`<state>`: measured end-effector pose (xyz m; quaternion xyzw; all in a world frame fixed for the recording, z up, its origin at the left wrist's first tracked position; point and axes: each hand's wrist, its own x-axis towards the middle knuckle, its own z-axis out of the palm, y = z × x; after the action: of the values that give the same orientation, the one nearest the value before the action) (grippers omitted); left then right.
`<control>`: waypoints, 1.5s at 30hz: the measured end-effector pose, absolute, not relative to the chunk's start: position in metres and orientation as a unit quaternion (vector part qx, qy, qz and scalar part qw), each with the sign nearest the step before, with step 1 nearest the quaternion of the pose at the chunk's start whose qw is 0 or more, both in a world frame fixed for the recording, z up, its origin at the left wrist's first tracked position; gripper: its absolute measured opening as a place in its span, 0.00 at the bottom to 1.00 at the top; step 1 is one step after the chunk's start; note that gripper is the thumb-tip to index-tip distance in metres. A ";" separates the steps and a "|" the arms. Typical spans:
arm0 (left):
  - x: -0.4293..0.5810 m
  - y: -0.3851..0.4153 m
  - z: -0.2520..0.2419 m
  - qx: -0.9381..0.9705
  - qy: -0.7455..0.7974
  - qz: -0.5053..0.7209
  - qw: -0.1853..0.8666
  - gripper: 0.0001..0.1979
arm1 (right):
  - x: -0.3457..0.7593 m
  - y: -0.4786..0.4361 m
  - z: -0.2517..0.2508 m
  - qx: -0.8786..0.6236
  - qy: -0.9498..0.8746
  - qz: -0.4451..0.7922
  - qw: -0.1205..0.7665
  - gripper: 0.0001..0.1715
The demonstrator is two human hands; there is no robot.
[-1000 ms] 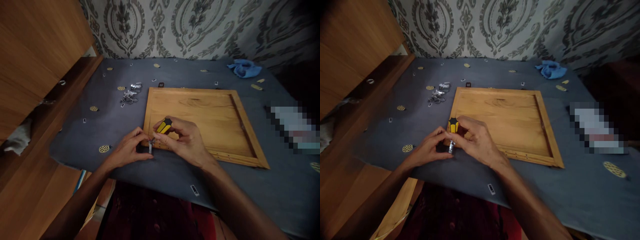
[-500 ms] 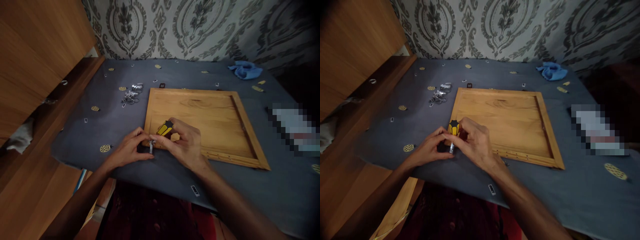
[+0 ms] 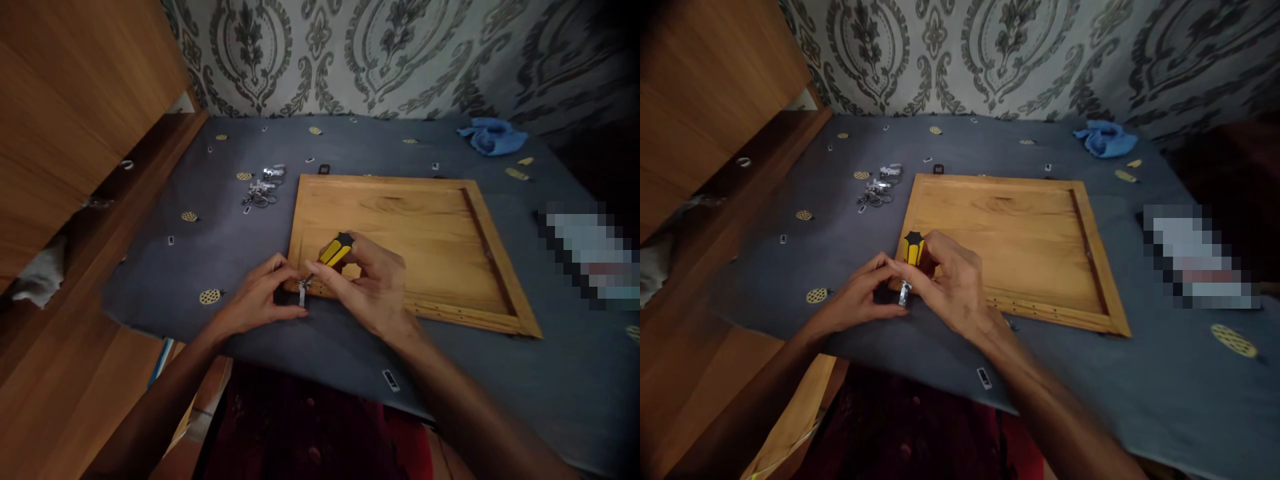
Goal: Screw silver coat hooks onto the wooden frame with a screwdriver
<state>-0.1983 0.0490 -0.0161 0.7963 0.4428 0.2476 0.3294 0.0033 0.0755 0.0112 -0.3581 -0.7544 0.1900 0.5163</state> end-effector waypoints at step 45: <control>-0.198 0.049 -0.019 0.797 0.439 0.259 0.326 0.21 | -0.002 0.072 0.010 -0.373 -0.773 0.206 0.469 0.18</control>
<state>-0.1981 0.0492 -0.0186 0.7965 0.4387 0.2590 0.3256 -0.0025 0.0720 0.0099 -0.3730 -0.7734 0.2064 0.4692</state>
